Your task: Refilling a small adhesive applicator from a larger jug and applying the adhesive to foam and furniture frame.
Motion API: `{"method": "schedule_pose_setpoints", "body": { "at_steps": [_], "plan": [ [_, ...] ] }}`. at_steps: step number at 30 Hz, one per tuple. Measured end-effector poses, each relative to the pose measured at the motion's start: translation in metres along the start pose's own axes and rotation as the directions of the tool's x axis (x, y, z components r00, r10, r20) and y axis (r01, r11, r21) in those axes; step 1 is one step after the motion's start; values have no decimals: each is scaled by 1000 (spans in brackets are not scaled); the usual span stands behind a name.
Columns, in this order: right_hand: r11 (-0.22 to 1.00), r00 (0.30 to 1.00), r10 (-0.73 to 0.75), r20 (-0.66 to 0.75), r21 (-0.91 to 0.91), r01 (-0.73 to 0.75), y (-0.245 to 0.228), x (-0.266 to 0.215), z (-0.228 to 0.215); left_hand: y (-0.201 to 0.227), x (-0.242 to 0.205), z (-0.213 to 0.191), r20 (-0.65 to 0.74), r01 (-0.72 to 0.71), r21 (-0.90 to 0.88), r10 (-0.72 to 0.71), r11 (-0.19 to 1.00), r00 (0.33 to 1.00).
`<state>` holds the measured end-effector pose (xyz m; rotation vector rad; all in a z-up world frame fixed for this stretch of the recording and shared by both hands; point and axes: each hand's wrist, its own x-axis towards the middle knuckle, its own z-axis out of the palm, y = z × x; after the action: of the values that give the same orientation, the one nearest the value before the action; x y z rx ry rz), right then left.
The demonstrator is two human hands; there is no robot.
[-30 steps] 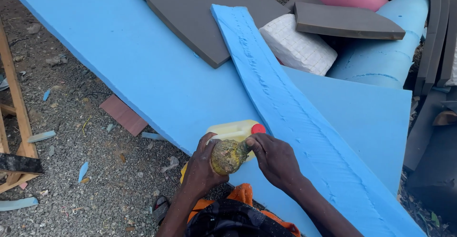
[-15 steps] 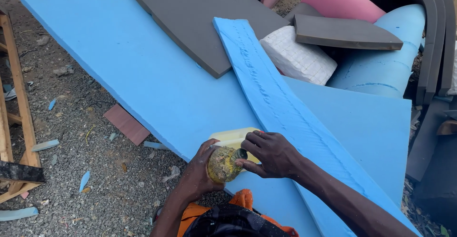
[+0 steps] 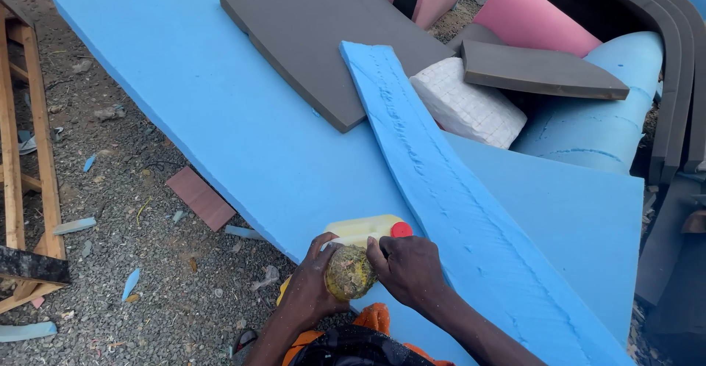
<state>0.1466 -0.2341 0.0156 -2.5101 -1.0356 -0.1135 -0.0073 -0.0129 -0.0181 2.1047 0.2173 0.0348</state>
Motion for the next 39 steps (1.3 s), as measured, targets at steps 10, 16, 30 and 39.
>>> {"method": "schedule_pose_setpoints", "body": {
  "at_steps": [10, 16, 30, 39],
  "plan": [
    [993, 992, -112, -49, 33, 114, 11, 24, -117, 7, 13, -17, 114, 61, -63, -54, 996, 992],
    [729, 719, -682, -134, -46, 683, 12, 24, -59, 12, 13, -19, 145, 35, -59, -26, 998, 989],
    [952, 949, -305, -75, -41, 303, 22, 5, 24, -19, 6, 12, -15, -12, 36, 13, 999, 1000],
    [981, 996, 64, 58, -185, -52, 29, 18, -91, 12, 8, -1, 70, -4, -74, 9, 997, 997]
  ]
}}
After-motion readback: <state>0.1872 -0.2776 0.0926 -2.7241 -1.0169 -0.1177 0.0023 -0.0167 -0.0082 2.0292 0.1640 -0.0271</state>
